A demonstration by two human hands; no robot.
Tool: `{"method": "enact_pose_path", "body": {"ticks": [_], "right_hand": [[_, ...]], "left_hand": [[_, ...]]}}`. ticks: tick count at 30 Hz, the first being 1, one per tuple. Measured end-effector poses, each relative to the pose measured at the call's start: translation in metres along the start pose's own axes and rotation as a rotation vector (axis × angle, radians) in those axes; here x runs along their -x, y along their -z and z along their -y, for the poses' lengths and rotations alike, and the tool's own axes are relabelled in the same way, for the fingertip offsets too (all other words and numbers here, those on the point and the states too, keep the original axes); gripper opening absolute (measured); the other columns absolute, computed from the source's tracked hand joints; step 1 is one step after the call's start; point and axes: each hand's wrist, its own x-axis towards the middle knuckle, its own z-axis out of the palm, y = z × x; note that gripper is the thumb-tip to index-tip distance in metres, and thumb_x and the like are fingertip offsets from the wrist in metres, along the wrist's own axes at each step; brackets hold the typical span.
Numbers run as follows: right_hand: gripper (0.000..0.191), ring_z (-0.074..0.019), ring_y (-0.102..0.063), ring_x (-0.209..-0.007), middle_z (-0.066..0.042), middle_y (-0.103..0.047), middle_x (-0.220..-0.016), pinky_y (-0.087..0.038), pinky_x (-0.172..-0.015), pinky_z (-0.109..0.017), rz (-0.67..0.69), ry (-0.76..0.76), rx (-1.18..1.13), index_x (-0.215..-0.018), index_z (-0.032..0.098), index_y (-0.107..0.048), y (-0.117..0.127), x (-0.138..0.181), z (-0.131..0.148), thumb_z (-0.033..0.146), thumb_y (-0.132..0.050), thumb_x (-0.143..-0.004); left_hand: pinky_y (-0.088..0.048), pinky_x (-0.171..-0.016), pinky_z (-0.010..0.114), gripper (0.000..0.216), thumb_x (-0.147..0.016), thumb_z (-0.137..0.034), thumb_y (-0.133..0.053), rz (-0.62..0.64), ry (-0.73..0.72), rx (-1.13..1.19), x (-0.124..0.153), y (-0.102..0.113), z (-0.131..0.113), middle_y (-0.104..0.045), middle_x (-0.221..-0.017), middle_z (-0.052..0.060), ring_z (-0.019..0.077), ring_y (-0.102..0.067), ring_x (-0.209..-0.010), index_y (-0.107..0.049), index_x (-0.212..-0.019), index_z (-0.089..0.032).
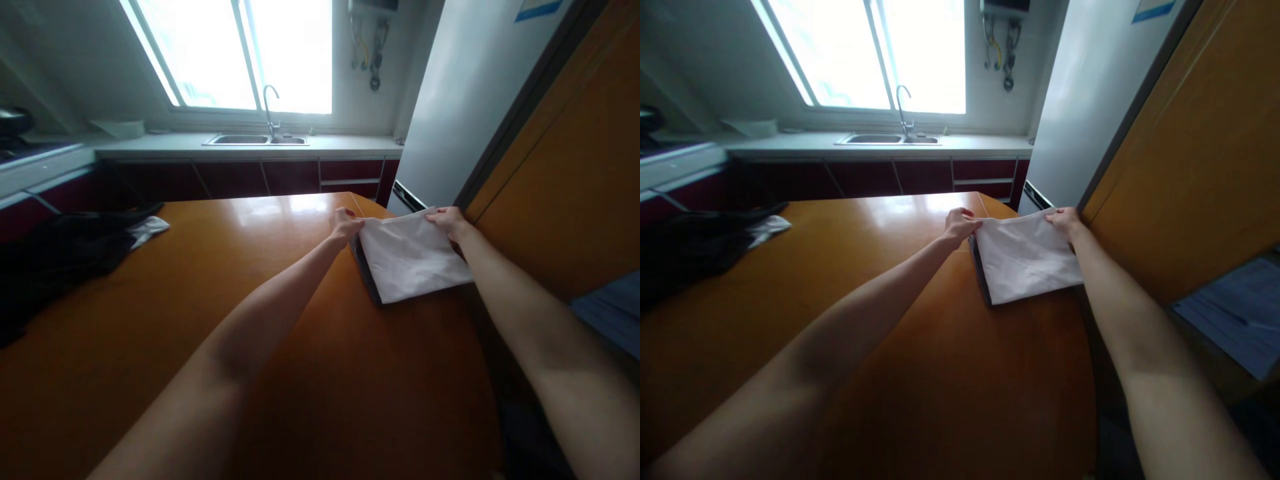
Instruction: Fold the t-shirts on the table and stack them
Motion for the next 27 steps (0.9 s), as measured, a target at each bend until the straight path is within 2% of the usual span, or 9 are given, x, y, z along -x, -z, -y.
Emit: {"method": "enact_pose_path", "body": {"ticks": [3, 5, 9, 12, 15, 19, 22, 24, 27], "right_hand": [[0.027, -0.0198, -0.069, -0.071, -0.006, -0.069, -0.077, -0.058, -0.068, -0.03, 0.004, -0.003, 0.161, -0.094, 0.009, -0.069, -0.002, -0.006, -0.004, 0.014, -0.083, -0.071], [0.029, -0.0259, -0.071, -0.088, -0.012, -0.072, -0.089, -0.058, -0.082, -0.036, -0.014, 0.04, 0.278, -0.097, 0.009, -0.071, -0.006, -0.006, -0.007, 0.016, -0.082, -0.071], [0.047, -0.0313, -0.057, -0.126, -0.021, -0.063, -0.134, -0.044, -0.109, -0.044, -0.114, 0.458, 0.513, -0.131, 0.01, -0.063, -0.021, 0.001, -0.008, 0.03, -0.063, -0.089], [0.055, -0.029, -0.042, -0.143, -0.018, -0.048, -0.153, -0.031, -0.119, -0.043, 0.031, 0.604, 0.602, -0.144, 0.01, -0.054, -0.04, 0.012, -0.01, 0.04, -0.046, -0.099], [0.063, -0.0303, -0.031, -0.15, -0.016, -0.04, -0.16, -0.022, -0.122, -0.05, 0.213, 0.478, 0.721, -0.149, 0.013, -0.05, -0.058, 0.023, -0.014, 0.051, -0.031, -0.103], [0.065, -0.0292, -0.024, -0.153, -0.013, -0.035, -0.164, -0.017, -0.123, -0.053, 0.239, 0.414, 0.76, -0.153, 0.018, -0.045, -0.066, 0.027, -0.016, 0.054, -0.023, -0.104], [0.066, -0.0303, -0.023, -0.154, -0.014, -0.033, -0.164, -0.018, -0.122, -0.057, 0.249, 0.441, 0.734, -0.154, 0.017, -0.044, -0.06, 0.023, -0.015, 0.055, -0.027, -0.103], [0.065, -0.0313, -0.026, -0.153, -0.016, -0.035, -0.163, -0.02, -0.121, -0.059, 0.16, 0.48, 0.672, -0.152, 0.015, -0.046, -0.051, 0.019, -0.015, 0.053, -0.029, -0.102], [0.061, -0.0317, -0.034, -0.149, -0.022, -0.044, -0.157, -0.026, -0.12, -0.054, -0.066, 0.525, 0.547, -0.145, 0.006, -0.053, -0.034, 0.014, -0.019, 0.042, -0.031, -0.101]], "left_hand": [[-0.054, -0.082, 0.03, 0.028, -0.071, -0.022, -0.082, 0.074, 0.048, -0.142, -0.002, 0.004, -0.001, -0.069, -0.1, 0.009, 0.021, -0.065, -0.095, -0.069, -0.095, -0.015], [-0.053, -0.088, 0.033, 0.029, -0.076, -0.023, -0.079, 0.092, -0.009, -0.307, 0.003, 0.006, -0.003, -0.069, -0.107, 0.012, 0.0242, -0.065, -0.101, -0.07, -0.102, -0.015], [-0.042, -0.11, 0.04, 0.039, -0.093, -0.025, -0.056, 0.062, -0.479, -0.565, 0.023, -0.002, -0.014, -0.058, -0.141, 0.012, 0.0268, -0.051, -0.131, -0.063, -0.131, -0.019], [-0.025, -0.123, 0.048, 0.049, -0.101, -0.036, -0.043, 0.262, -0.694, -0.672, 0.035, -0.015, -0.014, -0.044, -0.158, 0.008, 0.0273, -0.034, -0.147, -0.05, -0.148, -0.023], [-0.016, -0.122, 0.063, 0.062, -0.101, -0.056, -0.035, 0.426, -0.579, -0.779, 0.037, -0.024, -0.002, -0.033, -0.165, 0.007, 0.0338, -0.022, -0.153, -0.038, -0.156, -0.027], [-0.016, -0.12, 0.066, 0.068, -0.099, -0.063, -0.029, 0.433, -0.509, -0.773, 0.032, -0.025, 0.012, -0.027, -0.168, 0.007, 0.0345, -0.019, -0.154, -0.031, -0.16, -0.031], [-0.013, -0.121, 0.067, 0.069, -0.099, -0.064, -0.03, 0.466, -0.475, -0.752, 0.034, -0.022, 0.007, -0.026, -0.168, 0.007, 0.0352, -0.017, -0.155, -0.033, -0.159, -0.03], [-0.011, -0.121, 0.067, 0.069, -0.1, -0.064, -0.029, 0.453, -0.453, -0.719, 0.041, -0.018, 0.001, -0.025, -0.168, 0.007, 0.0351, -0.014, -0.156, -0.035, -0.158, -0.029], [-0.011, -0.124, 0.062, 0.067, -0.102, -0.063, -0.026, 0.31, -0.5, -0.627, 0.058, -0.004, 0.002, -0.021, -0.169, 0.005, 0.0308, -0.01, -0.157, -0.032, -0.16, -0.03]]}}
